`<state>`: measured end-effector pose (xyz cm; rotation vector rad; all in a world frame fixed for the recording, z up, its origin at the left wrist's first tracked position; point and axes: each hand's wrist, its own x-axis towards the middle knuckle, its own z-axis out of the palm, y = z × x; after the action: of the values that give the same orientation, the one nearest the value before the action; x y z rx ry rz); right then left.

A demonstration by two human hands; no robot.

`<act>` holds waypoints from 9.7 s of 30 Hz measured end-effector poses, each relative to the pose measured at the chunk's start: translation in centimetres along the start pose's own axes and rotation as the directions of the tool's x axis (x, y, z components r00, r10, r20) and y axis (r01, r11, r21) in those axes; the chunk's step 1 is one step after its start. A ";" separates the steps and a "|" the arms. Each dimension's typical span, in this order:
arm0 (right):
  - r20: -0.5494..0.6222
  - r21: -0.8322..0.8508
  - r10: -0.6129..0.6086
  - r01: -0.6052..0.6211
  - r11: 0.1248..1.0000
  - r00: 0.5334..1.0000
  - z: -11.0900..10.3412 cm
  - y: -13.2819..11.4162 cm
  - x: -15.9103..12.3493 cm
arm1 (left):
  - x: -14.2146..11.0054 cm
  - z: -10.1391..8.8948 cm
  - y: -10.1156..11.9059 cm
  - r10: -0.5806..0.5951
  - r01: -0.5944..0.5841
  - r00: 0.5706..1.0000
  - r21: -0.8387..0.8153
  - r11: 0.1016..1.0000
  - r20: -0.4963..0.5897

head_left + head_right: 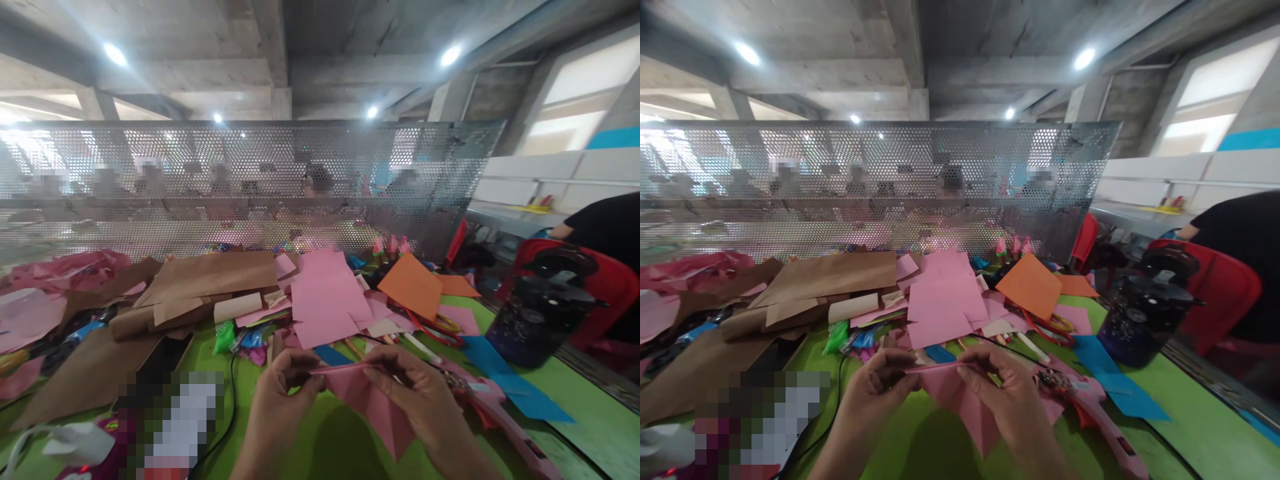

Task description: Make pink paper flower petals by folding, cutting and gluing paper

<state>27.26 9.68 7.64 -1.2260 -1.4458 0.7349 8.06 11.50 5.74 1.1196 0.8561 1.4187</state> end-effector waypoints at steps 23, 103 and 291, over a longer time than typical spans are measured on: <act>0.162 -0.222 -0.096 0.131 0.966 0.982 0.7 -1.1 -0.6 | -0.2 -0.8 -0.4 0.101 -0.128 0.990 0.331 0.935 0.098; 0.201 -0.165 0.057 -0.024 0.986 0.978 0.9 -1.4 -0.9 | -0.6 -1.3 0.1 0.066 -0.399 0.889 0.698 0.595 0.452; 0.186 -0.618 -0.642 0.596 0.512 0.744 1.0 -0.5 -1.6 | -0.7 1.5 -0.5 -0.292 0.298 0.921 0.018 0.954 0.259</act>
<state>26.03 8.17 7.33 -1.0577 -2.0022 -0.3638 9.59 10.72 5.55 1.0798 0.7814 1.0046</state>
